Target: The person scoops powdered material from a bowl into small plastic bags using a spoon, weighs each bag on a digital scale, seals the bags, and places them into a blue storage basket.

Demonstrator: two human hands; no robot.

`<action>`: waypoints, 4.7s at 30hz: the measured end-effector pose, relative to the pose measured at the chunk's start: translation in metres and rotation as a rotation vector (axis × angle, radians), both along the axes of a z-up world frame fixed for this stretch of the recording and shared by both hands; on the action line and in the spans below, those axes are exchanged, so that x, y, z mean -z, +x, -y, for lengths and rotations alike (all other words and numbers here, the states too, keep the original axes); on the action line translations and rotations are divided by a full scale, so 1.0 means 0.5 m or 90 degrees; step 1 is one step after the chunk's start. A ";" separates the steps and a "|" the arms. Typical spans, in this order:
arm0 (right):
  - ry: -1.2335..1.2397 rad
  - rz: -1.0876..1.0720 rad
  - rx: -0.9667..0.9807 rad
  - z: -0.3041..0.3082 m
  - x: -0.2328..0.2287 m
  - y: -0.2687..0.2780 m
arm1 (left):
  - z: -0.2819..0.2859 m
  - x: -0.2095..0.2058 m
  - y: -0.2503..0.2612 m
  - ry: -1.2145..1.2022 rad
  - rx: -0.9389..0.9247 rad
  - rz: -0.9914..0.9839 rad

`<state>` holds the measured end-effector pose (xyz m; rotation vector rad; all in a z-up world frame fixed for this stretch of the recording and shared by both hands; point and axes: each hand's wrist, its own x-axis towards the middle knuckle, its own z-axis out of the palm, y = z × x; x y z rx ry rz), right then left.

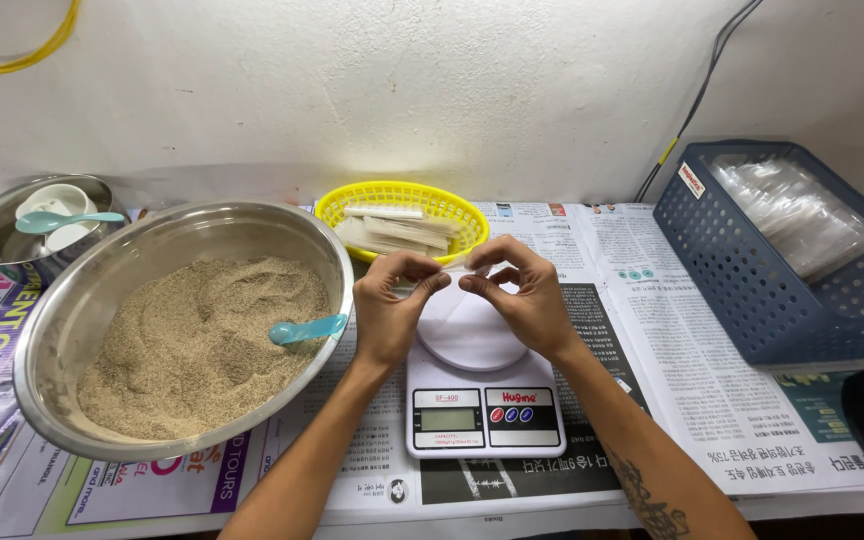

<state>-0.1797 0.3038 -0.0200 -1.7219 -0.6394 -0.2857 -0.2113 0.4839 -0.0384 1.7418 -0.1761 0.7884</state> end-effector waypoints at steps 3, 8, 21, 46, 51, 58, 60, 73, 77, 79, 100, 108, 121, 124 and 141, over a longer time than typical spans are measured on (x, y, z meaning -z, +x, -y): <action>-0.057 -0.021 -0.023 -0.001 -0.016 -0.010 | 0.003 -0.022 -0.018 0.017 0.007 0.009; -0.094 -0.060 -0.032 0.005 -0.006 0.001 | 0.002 -0.012 -0.013 0.104 0.049 0.057; -0.130 -0.175 -0.131 0.020 0.013 0.005 | 0.005 0.016 -0.007 0.622 -0.323 0.208; -0.187 0.315 -0.103 -0.162 -0.142 -0.089 | -0.282 -0.120 -0.138 0.481 -0.326 -0.078; -0.537 0.345 -0.229 -0.209 -0.149 -0.119 | -0.410 -0.146 -0.200 0.580 -0.318 -0.084; -0.688 0.532 -0.090 -0.263 -0.088 -0.064 | -0.498 -0.091 -0.243 0.522 -0.328 -0.138; -0.701 0.651 -0.091 -0.293 -0.062 -0.042 | -0.501 -0.086 -0.245 0.378 -0.357 -0.071; -0.672 0.655 -0.379 -0.371 -0.139 -0.166 | -0.523 -0.072 -0.251 0.193 -0.355 -0.100; -0.557 0.731 -0.368 -0.464 -0.054 -0.113 | -0.518 -0.078 -0.259 0.191 -0.361 -0.084; -0.527 0.750 -0.350 -0.506 -0.046 -0.081 | -0.517 -0.083 -0.262 0.192 -0.375 -0.083; -0.738 0.580 -0.288 -0.334 -0.121 -0.018 | -0.518 -0.076 -0.257 0.214 -0.378 -0.048; -0.773 0.545 -0.064 -0.468 -0.120 0.180 | -0.523 -0.074 -0.255 0.201 -0.385 -0.032; -0.624 0.484 -0.471 -0.500 -0.098 -0.034 | -0.528 -0.069 -0.254 0.219 -0.380 -0.050; -0.735 0.593 -0.427 -0.389 -0.151 -0.067 | -0.525 -0.068 -0.253 0.218 -0.378 -0.037; -0.571 0.809 -0.230 -0.555 -0.009 0.068 | -0.520 -0.071 -0.247 0.296 -0.350 -0.129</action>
